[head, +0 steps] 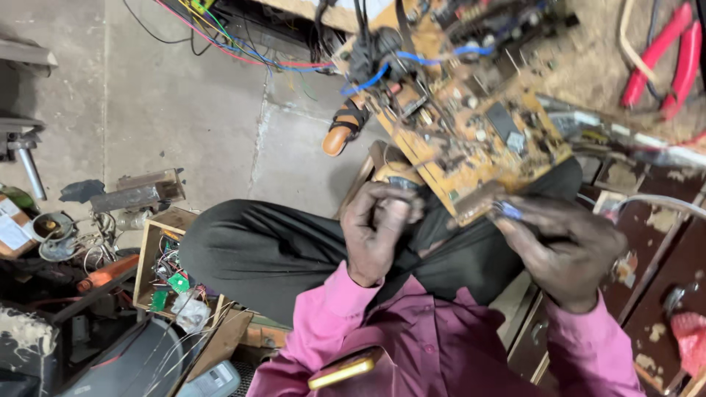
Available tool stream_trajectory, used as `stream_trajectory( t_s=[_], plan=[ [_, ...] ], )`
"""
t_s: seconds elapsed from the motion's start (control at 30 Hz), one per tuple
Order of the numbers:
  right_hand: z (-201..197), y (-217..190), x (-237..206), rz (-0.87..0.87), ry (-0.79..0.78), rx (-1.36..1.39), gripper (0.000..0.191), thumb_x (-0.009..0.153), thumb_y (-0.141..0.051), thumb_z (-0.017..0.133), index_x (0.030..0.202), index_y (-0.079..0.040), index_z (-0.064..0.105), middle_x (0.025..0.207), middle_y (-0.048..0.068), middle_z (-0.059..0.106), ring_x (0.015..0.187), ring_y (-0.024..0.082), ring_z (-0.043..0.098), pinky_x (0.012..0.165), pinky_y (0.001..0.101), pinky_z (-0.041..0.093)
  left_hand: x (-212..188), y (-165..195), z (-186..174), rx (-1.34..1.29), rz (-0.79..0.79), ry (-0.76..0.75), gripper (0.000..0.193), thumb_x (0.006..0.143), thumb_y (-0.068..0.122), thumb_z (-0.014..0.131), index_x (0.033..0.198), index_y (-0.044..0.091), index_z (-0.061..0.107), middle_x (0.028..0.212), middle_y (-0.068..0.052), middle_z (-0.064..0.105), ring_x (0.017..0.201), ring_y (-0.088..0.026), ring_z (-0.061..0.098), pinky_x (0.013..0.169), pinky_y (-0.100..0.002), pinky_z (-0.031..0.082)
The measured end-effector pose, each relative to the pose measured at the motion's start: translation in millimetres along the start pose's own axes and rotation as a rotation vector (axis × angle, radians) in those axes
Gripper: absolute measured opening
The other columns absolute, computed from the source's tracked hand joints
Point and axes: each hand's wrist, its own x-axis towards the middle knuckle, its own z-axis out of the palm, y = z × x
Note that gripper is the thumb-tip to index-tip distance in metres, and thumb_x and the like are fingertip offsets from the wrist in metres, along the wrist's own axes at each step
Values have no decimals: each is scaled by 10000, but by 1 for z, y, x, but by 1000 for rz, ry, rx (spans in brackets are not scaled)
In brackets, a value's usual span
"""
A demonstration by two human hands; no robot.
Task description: The person sits on a low stool and works on a green circuit board, using a screwdriver to adjust components and a soldering iron to solder connections. They handle the board with both hands, turning it over to access different sides.
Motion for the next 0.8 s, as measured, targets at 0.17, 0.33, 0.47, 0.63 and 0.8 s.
stream_trajectory(
  t_s=[0.17,0.33,0.47,0.63,0.8],
  plan=[
    [8,-16,2,-58,30,-9,254,812,-17,880,1013,48,740,1011,170,768,901,237,769,688,255,563,15,52,25,254,62,-367,342,945,45,753,1254,-54,643,1195,-117,727,1021,-136,743,920,-269,618],
    [-2,-45,7,-173,-3,-33,278,884,4,861,1134,33,741,1071,167,752,986,217,762,823,269,608,21,68,39,148,70,-416,177,1011,37,732,1167,-43,703,1196,-125,732,1009,-155,756,940,-281,633],
    [-3,-47,9,-258,3,-29,281,835,13,831,1087,51,713,1056,180,740,1020,262,752,871,334,618,21,77,38,143,164,-424,147,1032,34,713,1163,-27,688,1138,-121,720,1012,-159,750,912,-264,641],
    [-10,-32,10,-345,83,-134,227,928,6,836,1111,49,709,1109,164,740,1001,245,757,860,298,627,20,91,40,130,282,-317,132,1029,28,698,1145,-8,643,1117,-118,717,980,-159,737,859,-272,619],
    [-45,-35,38,-174,119,-256,261,953,-25,762,1195,18,674,1187,143,709,1062,223,714,938,288,593,42,70,-16,-123,364,184,95,1059,91,663,1114,43,603,1077,-90,724,932,-154,729,852,-303,625]
  ],
)
